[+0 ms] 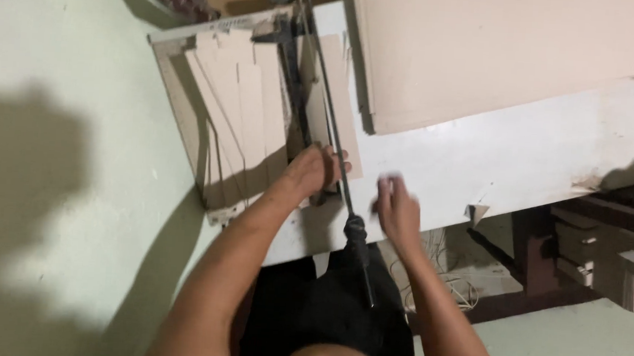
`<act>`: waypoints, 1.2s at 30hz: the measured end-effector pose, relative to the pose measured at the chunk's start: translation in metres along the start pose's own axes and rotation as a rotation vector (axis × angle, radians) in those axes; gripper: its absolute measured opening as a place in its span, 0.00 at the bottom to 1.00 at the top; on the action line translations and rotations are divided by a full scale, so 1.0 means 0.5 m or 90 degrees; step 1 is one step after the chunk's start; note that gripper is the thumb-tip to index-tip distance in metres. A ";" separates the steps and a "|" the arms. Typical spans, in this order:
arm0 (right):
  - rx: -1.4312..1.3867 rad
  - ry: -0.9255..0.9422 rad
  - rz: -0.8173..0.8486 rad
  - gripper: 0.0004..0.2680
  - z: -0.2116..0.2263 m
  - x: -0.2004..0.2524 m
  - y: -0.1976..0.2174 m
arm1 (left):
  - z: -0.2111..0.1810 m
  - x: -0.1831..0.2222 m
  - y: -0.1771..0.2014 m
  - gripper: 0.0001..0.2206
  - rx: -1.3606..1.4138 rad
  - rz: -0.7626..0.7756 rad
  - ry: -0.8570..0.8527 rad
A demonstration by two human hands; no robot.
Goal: Trimming individual sheets of paper using a manual lever-style paper cutter.
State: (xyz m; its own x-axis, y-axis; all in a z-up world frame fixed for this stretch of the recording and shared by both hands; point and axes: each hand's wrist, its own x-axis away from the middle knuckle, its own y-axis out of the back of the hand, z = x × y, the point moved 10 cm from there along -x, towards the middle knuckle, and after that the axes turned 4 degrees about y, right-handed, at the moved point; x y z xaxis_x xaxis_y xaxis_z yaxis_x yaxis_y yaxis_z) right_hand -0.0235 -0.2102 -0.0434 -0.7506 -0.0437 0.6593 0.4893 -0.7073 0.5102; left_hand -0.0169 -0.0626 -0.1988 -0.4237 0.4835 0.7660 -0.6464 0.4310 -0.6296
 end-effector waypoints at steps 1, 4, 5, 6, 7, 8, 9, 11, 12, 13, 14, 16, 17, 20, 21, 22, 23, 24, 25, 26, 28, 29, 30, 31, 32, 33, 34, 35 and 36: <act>0.082 -0.010 -0.051 0.11 -0.040 -0.066 -0.015 | 0.019 0.009 -0.026 0.06 0.049 0.057 0.050; 0.219 -0.015 -0.092 0.14 -0.036 -0.161 -0.050 | 0.046 0.058 -0.067 0.03 0.436 0.058 0.227; 0.283 -0.016 -0.088 0.18 -0.019 -0.181 -0.054 | 0.063 0.081 -0.095 0.05 0.778 0.006 0.361; 0.280 -0.011 -0.088 0.18 -0.004 -0.193 -0.064 | 0.050 0.084 -0.101 0.05 0.776 0.008 0.356; 0.305 -0.019 -0.083 0.19 -0.001 -0.193 -0.071 | 0.064 0.117 -0.153 0.07 1.294 -0.086 0.560; 0.330 -0.026 -0.078 0.22 0.002 -0.193 -0.079 | 0.030 0.139 -0.198 0.10 1.813 -0.205 0.755; 0.332 -0.027 -0.077 0.22 -0.020 -0.213 -0.088 | 0.029 0.136 -0.191 0.10 1.815 -0.205 0.756; 0.355 -0.006 -0.094 0.22 -0.052 -0.248 -0.109 | 0.026 0.121 -0.151 0.06 1.742 -0.124 0.625; 0.356 -0.002 -0.088 0.22 -0.059 -0.253 -0.119 | 0.034 0.134 -0.143 0.06 1.747 -0.117 0.621; 0.349 0.001 -0.095 0.24 -0.066 -0.261 -0.120 | 0.043 0.131 -0.125 0.07 1.757 -0.124 0.533; 0.341 0.004 -0.102 0.26 -0.073 -0.269 -0.119 | 0.052 0.128 -0.108 0.07 1.762 -0.132 0.444; 0.285 -0.020 -0.088 0.19 -0.082 -0.284 -0.114 | 0.077 0.135 -0.070 0.09 1.763 -0.147 0.310; 0.229 -0.044 -0.075 0.13 -0.092 -0.290 -0.115 | 0.089 0.139 -0.035 0.10 1.755 -0.160 0.176; -0.001 0.035 -0.056 0.14 -0.005 -0.228 -0.045 | 0.081 0.183 0.088 0.08 1.761 -0.167 -0.162; 0.000 0.038 -0.052 0.14 -0.022 -0.205 -0.044 | 0.074 0.196 0.099 0.08 1.763 -0.162 -0.165; -0.137 0.037 -0.019 0.14 -0.041 -0.183 -0.054 | 0.044 0.207 0.118 0.09 1.839 -0.051 -0.235; -0.271 0.034 0.012 0.13 -0.063 -0.158 -0.057 | 0.021 0.217 0.136 0.12 1.907 0.063 -0.303; -0.267 0.034 0.011 0.13 -0.084 -0.150 -0.084 | 0.005 0.216 0.131 0.12 1.910 0.062 -0.299; -0.307 0.019 0.042 0.12 -0.110 -0.141 -0.121 | -0.050 0.211 0.101 0.11 2.175 0.346 -0.178; -0.346 0.004 0.072 0.11 -0.135 -0.132 -0.158 | -0.109 0.222 0.090 0.11 2.377 0.710 0.001; -0.249 0.025 0.046 0.10 -0.127 -0.151 -0.166 | -0.106 0.212 0.098 0.12 2.425 0.680 0.055; -0.157 0.048 0.017 0.09 -0.117 -0.161 -0.168 | -0.107 0.208 0.098 0.13 2.467 0.643 0.112; -0.157 0.050 0.020 0.09 -0.087 -0.168 -0.169 | -0.105 0.213 0.072 0.13 2.465 0.650 0.112; -0.087 0.062 -0.017 0.10 -0.057 -0.173 -0.153 | -0.097 0.212 0.026 0.13 2.460 0.565 0.195; -0.017 0.074 -0.054 0.12 -0.027 -0.178 -0.138 | -0.087 0.211 -0.019 0.13 2.448 0.480 0.275; -0.017 0.072 -0.055 0.12 0.001 -0.180 -0.135 | -0.097 0.212 -0.041 0.13 2.449 0.476 0.273; 0.087 0.085 -0.084 0.09 0.034 -0.181 -0.124 | -0.090 0.212 -0.091 0.11 2.299 0.309 0.342; 0.192 0.099 -0.111 0.07 0.073 -0.184 -0.114 | -0.079 0.216 -0.135 0.09 2.135 0.173 0.394; 0.193 0.100 -0.111 0.07 0.068 -0.194 -0.113 | -0.090 0.232 -0.172 0.09 2.136 0.175 0.394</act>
State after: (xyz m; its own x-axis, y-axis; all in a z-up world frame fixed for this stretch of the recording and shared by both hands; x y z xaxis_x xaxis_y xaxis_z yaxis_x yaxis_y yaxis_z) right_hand 0.0366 -0.1418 -0.1175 -0.8812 -0.0652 0.4682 0.4402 -0.4739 0.7626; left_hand 0.0181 -0.0091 -0.0619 -0.7310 0.4311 0.5289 0.5775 -0.0219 0.8161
